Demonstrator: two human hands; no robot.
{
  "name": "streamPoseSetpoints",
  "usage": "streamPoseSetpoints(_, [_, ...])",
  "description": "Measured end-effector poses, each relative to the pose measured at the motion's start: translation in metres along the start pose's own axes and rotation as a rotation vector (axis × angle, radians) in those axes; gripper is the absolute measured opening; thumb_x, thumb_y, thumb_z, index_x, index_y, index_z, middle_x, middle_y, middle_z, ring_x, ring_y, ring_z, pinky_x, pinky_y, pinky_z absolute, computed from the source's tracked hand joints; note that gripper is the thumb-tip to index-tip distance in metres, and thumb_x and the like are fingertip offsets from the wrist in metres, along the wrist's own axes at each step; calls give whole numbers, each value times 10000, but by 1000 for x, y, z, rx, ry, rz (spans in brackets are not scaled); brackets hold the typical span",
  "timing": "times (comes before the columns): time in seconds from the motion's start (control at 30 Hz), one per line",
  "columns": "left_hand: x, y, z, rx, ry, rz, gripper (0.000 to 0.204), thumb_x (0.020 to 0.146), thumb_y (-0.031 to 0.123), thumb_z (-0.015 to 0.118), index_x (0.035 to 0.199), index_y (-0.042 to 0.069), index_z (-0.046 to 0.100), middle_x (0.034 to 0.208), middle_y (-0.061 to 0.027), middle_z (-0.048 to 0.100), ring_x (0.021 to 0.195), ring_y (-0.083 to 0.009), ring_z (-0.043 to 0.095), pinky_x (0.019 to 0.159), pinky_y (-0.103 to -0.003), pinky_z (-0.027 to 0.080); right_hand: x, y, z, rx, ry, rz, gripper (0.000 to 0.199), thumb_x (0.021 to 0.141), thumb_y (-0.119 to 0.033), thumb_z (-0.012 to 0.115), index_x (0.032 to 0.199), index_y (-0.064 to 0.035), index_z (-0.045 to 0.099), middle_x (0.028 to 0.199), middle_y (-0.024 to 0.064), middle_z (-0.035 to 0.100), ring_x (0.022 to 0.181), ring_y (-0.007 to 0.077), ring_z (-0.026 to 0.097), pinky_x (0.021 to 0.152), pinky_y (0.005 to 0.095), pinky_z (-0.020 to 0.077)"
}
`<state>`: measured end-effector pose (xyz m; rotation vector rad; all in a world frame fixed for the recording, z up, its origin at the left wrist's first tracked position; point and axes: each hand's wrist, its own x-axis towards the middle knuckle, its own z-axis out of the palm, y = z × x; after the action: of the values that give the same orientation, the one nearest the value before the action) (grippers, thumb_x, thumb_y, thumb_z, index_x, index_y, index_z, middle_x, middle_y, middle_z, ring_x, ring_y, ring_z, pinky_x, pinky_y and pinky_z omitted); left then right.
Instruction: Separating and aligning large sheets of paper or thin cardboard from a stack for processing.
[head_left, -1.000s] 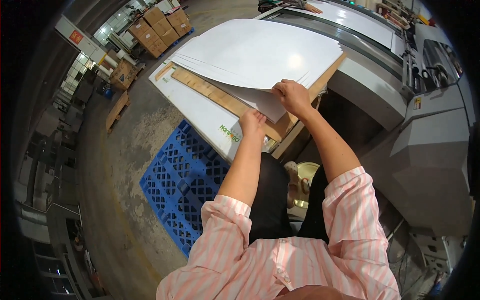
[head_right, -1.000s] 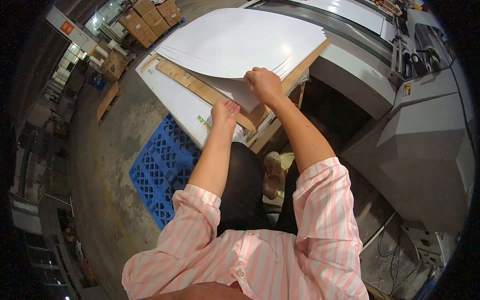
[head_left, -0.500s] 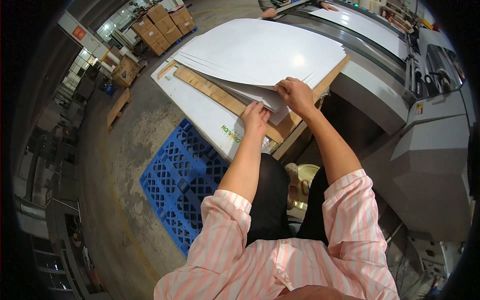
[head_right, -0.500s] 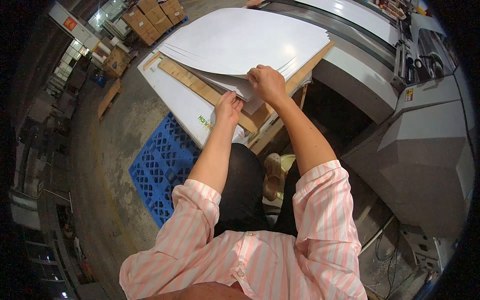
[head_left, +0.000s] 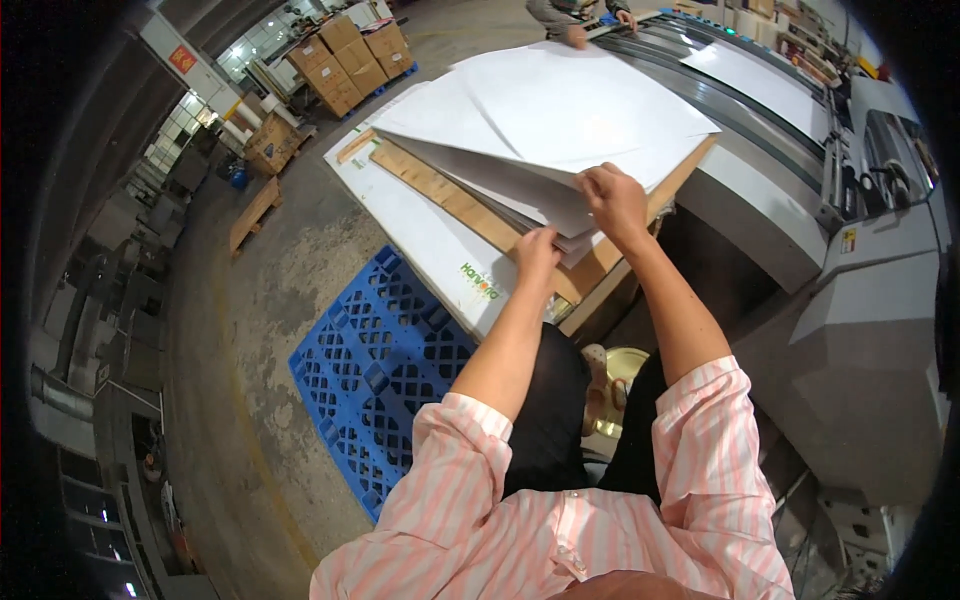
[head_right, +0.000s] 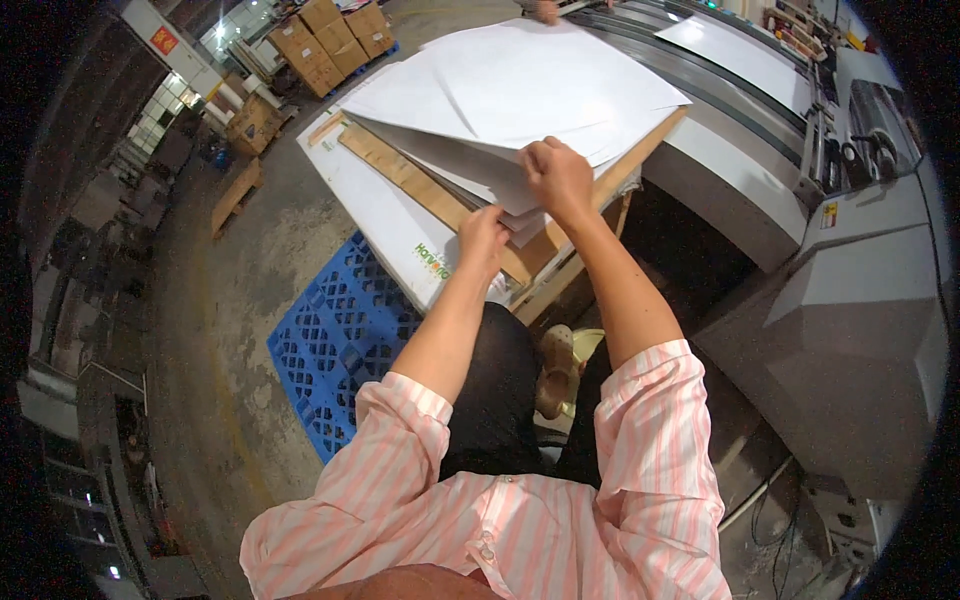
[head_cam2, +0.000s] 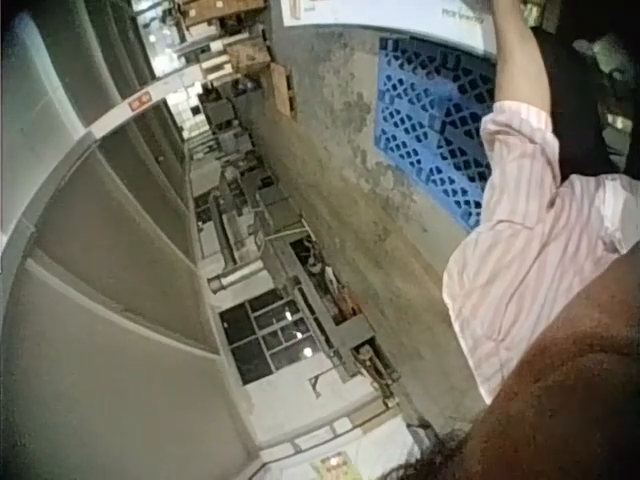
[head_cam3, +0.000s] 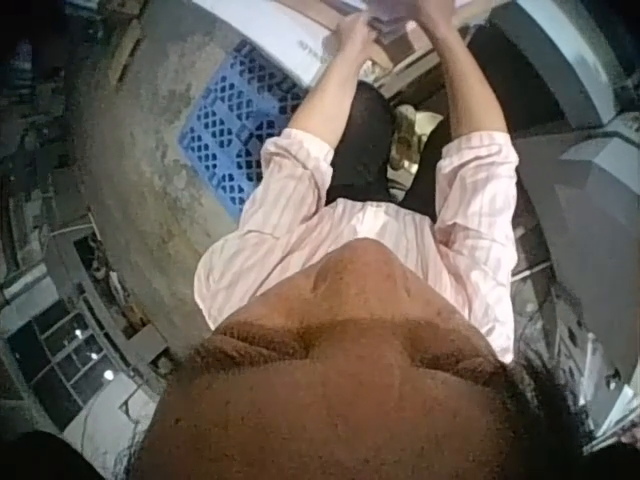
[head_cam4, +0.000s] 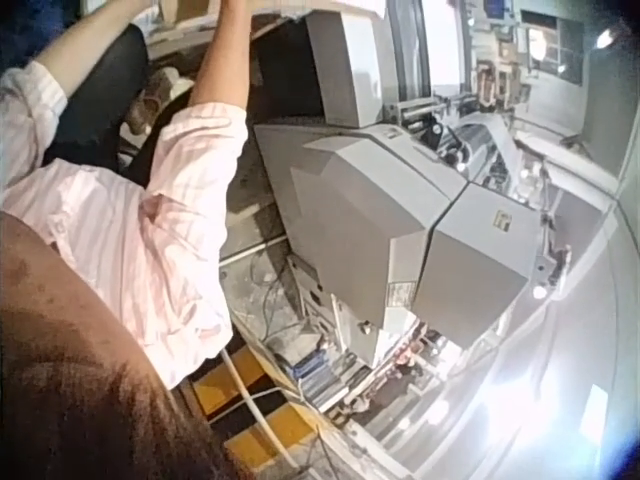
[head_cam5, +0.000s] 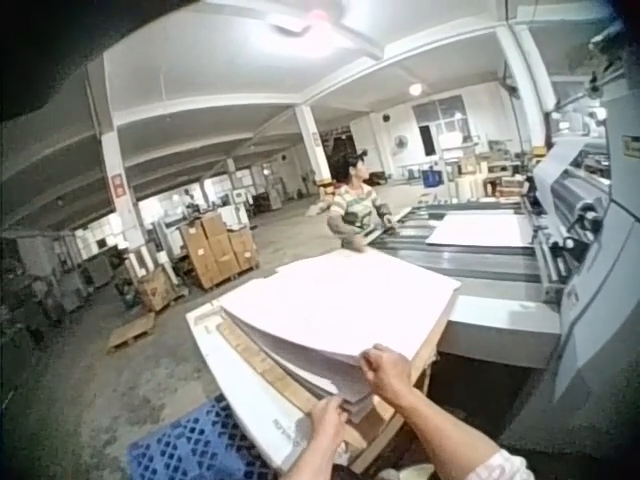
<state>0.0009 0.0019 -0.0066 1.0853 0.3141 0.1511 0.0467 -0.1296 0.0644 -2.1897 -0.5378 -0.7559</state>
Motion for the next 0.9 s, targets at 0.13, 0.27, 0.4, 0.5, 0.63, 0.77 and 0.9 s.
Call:
streamPoseSetpoints(0.13, [-4,0,1,82,14,15,103,784,51,472,713,13,535,704,-44,507,651,-151,520,558,-286,454,-1,-17,-12,-1,123,-84,106,778,-164,592,750,-67,624,682,68,540,630,245,541,543,342,428])
streamPoseSetpoints(0.27, [-5,0,3,63,9,42,107,782,30,446,714,25,529,708,-36,505,633,-152,511,563,-283,461,-10,-12,-7,-114,-47,-217,107,751,-196,594,714,-96,613,692,50,537,697,226,554,550,345,446])
streamPoseSetpoints(0.4, [1,-3,1,109,-9,21,106,780,33,449,704,42,522,710,-39,509,627,-153,513,572,-277,458,-17,1,9,-254,-305,-177,134,752,-207,563,702,-98,623,745,63,558,748,240,562,619,357,471])
streamPoseSetpoints(0.5, [2,-2,-3,53,-89,43,101,802,68,461,729,50,529,716,-38,518,655,-149,520,586,-290,457,-18,2,13,-294,-386,-201,174,755,-240,556,702,-95,637,768,76,571,770,249,564,633,366,472])
streamPoseSetpoints(0.63, [-2,3,4,-143,25,-29,103,831,112,466,784,46,530,752,-41,533,711,-153,535,621,-310,458,-19,-8,-1,-188,-383,-274,189,757,-262,555,728,-91,630,752,78,570,764,253,564,629,376,471])
streamPoseSetpoints(0.77, [2,-3,9,-114,34,21,160,845,117,458,944,19,537,855,-58,559,770,-170,550,658,-320,466,-17,1,10,-240,-299,-256,191,772,-267,555,740,-87,613,722,63,565,741,254,559,607,378,462])
streamPoseSetpoints(0.9, [9,-11,-5,100,-58,39,254,807,28,451,1047,9,529,903,-78,566,743,-174,558,637,-280,473,-7,-3,7,-92,-166,-110,181,784,-247,555,722,-84,602,706,54,556,724,246,554,579,371,452])
